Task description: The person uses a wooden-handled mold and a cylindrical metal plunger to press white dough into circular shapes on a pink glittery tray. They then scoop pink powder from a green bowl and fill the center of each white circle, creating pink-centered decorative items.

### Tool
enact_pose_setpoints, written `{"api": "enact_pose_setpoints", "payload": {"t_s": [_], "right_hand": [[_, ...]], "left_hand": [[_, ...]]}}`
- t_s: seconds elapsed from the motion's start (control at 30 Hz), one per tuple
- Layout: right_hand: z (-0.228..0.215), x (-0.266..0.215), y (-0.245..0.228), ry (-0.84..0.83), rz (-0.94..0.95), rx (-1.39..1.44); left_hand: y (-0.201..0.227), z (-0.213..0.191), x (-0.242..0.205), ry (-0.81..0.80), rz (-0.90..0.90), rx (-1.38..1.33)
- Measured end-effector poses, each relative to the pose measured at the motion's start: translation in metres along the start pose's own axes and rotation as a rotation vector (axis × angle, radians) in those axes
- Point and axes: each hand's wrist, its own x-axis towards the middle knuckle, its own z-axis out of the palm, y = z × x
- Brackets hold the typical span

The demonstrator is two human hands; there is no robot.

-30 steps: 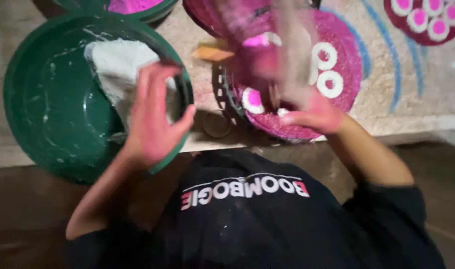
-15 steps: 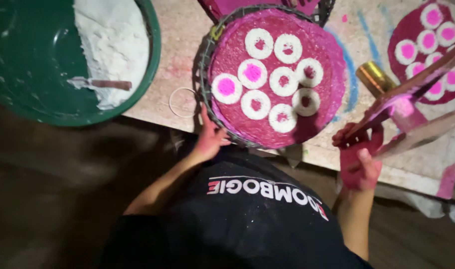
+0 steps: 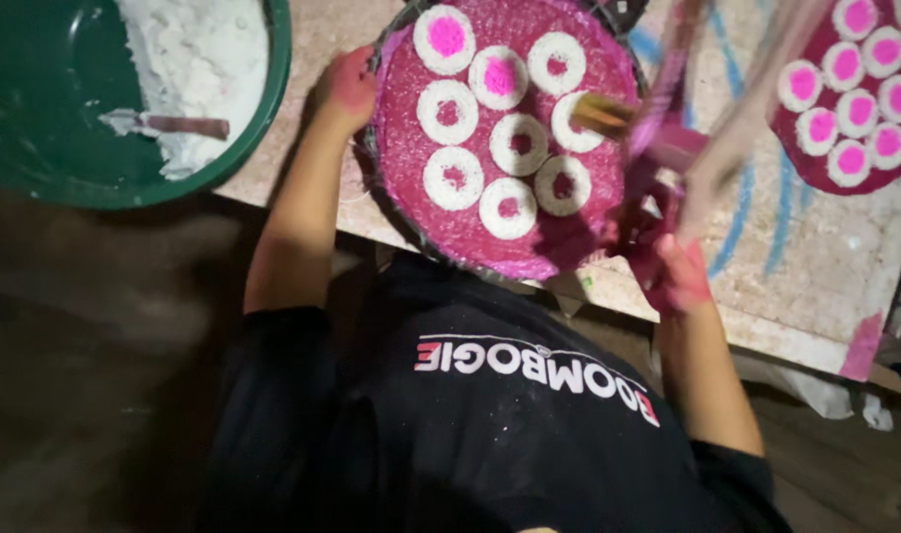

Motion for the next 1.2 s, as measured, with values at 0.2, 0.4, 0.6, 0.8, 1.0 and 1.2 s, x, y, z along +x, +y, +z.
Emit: {"api": "enact_pose_setpoints", "payload": {"t_s": [0.2,0.4,0.6,0.8,1.0,1.2], "right_hand": [[0.010,0.063,0.006,-0.395,0.520,0.168],[0.039,0.120,-0.039,-0.535,0.831,-0.235],[0.047,0.183,-0.088,-0.565,0.714,-0.470],[0.062,0.206,-0.071,-0.376,0.731,-0.701],[0.075,0.207,-0.041,-0.188,0.617,-0.874],[0.082,0.202,-0.039,-0.215,0.710,-0.924]], "left_hand": [[0.133,-0.064,-0.002,-0.604,-0.004,-2.007],[0.182,-0.114,0.019,-0.735,0.368,-2.210],[0.161,-0.081,0.063,-0.509,0.206,-2.273],[0.136,-0.033,0.086,-0.298,0.171,-2.411],[0.109,-0.017,0.097,-0.368,0.100,-2.448],[0.100,-0.007,0.089,-0.460,0.065,-2.519]]}}
